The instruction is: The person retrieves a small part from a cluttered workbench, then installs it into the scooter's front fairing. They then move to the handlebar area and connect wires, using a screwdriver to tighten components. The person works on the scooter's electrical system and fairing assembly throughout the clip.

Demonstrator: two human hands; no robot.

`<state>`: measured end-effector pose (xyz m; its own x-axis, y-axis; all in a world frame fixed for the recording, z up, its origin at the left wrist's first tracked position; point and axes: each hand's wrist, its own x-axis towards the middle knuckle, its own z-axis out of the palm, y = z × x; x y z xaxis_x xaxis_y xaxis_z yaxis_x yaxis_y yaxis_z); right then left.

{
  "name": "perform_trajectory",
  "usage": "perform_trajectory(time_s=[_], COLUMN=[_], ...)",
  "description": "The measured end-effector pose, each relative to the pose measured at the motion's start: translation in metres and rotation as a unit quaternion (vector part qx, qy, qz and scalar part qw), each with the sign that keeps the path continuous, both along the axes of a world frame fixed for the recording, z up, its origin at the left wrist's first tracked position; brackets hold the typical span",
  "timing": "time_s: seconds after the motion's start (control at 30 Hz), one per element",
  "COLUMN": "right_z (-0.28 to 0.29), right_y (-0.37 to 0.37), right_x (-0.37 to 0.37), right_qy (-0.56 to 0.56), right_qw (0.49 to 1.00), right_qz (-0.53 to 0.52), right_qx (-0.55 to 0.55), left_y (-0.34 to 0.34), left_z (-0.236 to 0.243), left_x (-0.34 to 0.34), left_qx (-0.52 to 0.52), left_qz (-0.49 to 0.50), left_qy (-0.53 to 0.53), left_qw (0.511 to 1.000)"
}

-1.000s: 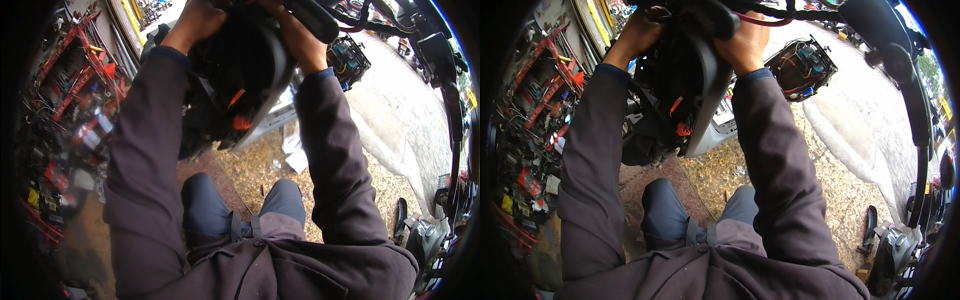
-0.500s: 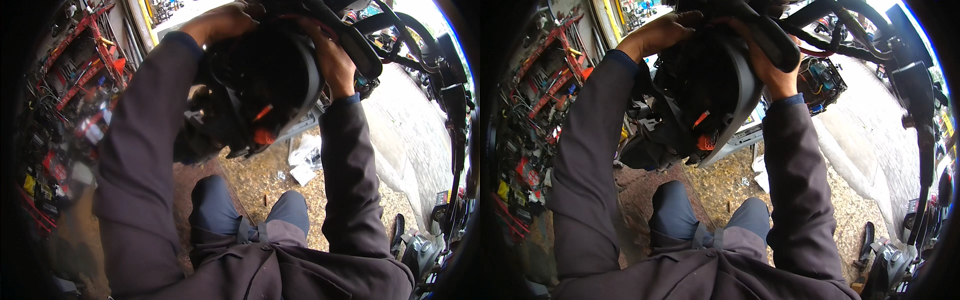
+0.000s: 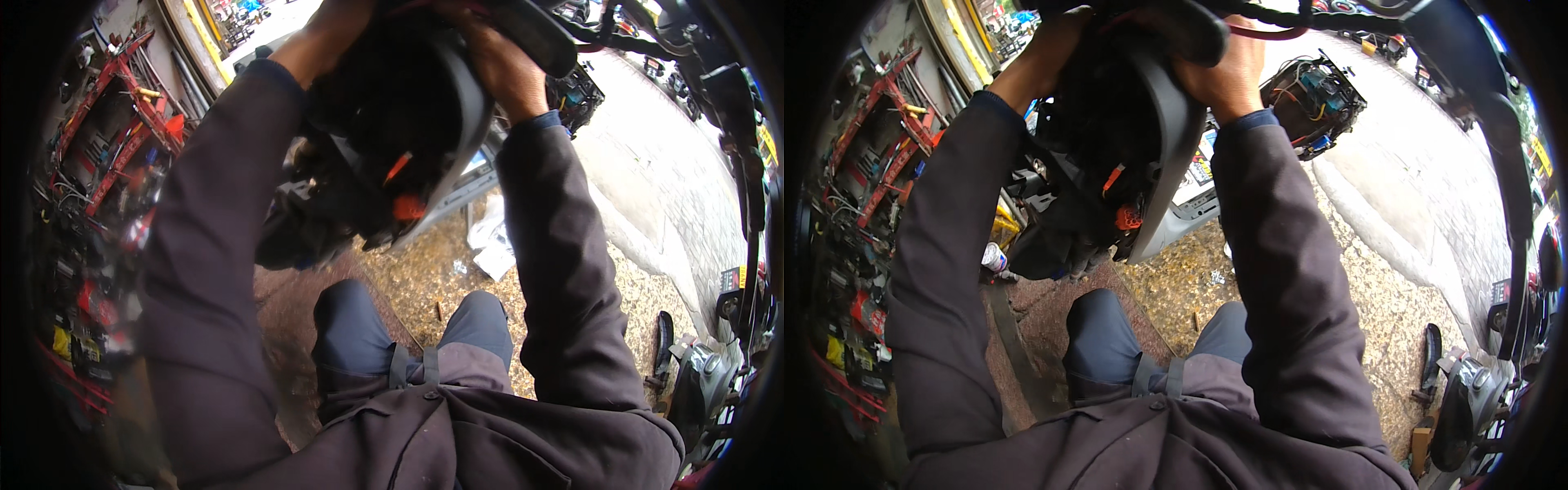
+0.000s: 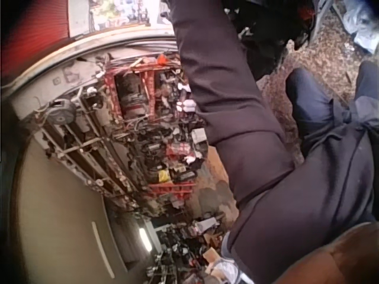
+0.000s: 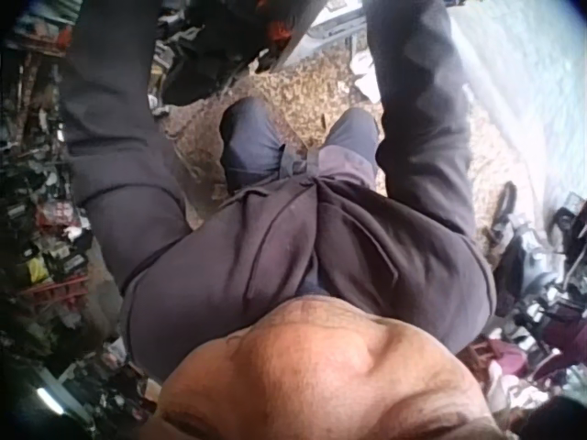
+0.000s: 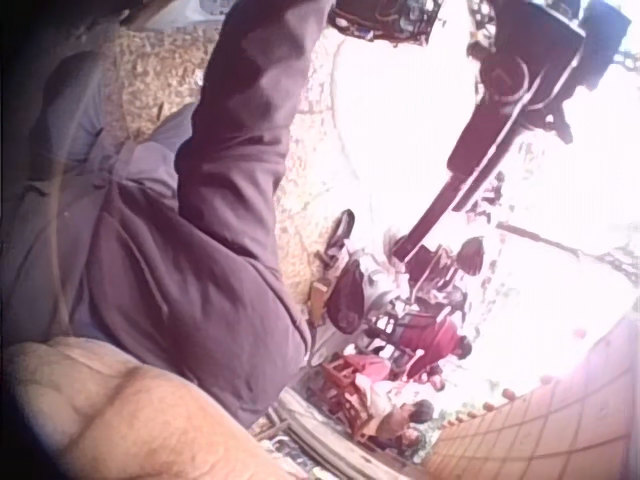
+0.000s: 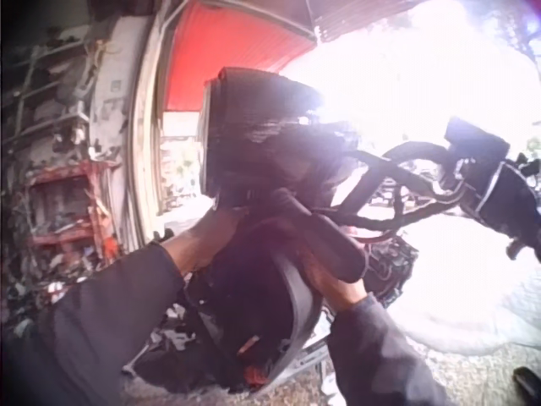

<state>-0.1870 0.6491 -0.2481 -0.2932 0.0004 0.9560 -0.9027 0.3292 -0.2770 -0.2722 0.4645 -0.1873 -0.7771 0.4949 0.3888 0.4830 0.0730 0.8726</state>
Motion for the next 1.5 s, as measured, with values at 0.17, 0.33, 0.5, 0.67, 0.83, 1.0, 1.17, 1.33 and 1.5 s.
perform_trajectory(time_s=[0.17,0.33,0.5,0.67,0.83,1.0,1.17,1.33,1.5], right_z=[-0.01,-0.012,-0.01,0.012,0.022,0.025,0.019,0.015,0.013], right_y=[0.01,0.023,0.022,0.0,-0.024,-0.027,-0.021,-0.02,-0.016], right_x=[-0.009,-0.027,-0.024,-0.004,0.02,0.025,0.02,0.01,0.01], right_qy=[0.061,0.098,0.087,-0.025,-0.117,-0.133,-0.149,-0.154,-0.066], right_qw=[0.954,0.9,0.886,0.961,0.984,0.983,0.979,0.977,0.992], right_qz=[-0.275,-0.419,-0.447,-0.274,-0.099,-0.104,-0.087,0.003,-0.075], right_qx=[0.099,0.071,0.085,-0.013,-0.087,-0.074,-0.104,-0.15,-0.081], left_y=[-0.001,-0.001,-0.035,-0.014,0.004,0.008,0.023,0.029,0.027], left_z=[0.001,0.0,-0.005,-0.015,-0.026,-0.027,-0.036,-0.04,-0.026], left_x=[0.011,-0.011,-0.008,0.005,0.02,0.026,0.016,0.029,0.04], left_qx=[-0.016,0.063,0.005,0.096,0.181,0.107,0.202,0.141,0.072], left_qz=[-0.01,0.016,-0.017,0.003,-0.057,0.021,-0.055,0.108,0.098], left_qy=[0.069,-0.091,0.041,0.116,0.141,0.333,0.291,0.332,0.418], left_qw=[0.997,0.994,0.999,0.989,0.972,0.937,0.934,0.926,0.9])
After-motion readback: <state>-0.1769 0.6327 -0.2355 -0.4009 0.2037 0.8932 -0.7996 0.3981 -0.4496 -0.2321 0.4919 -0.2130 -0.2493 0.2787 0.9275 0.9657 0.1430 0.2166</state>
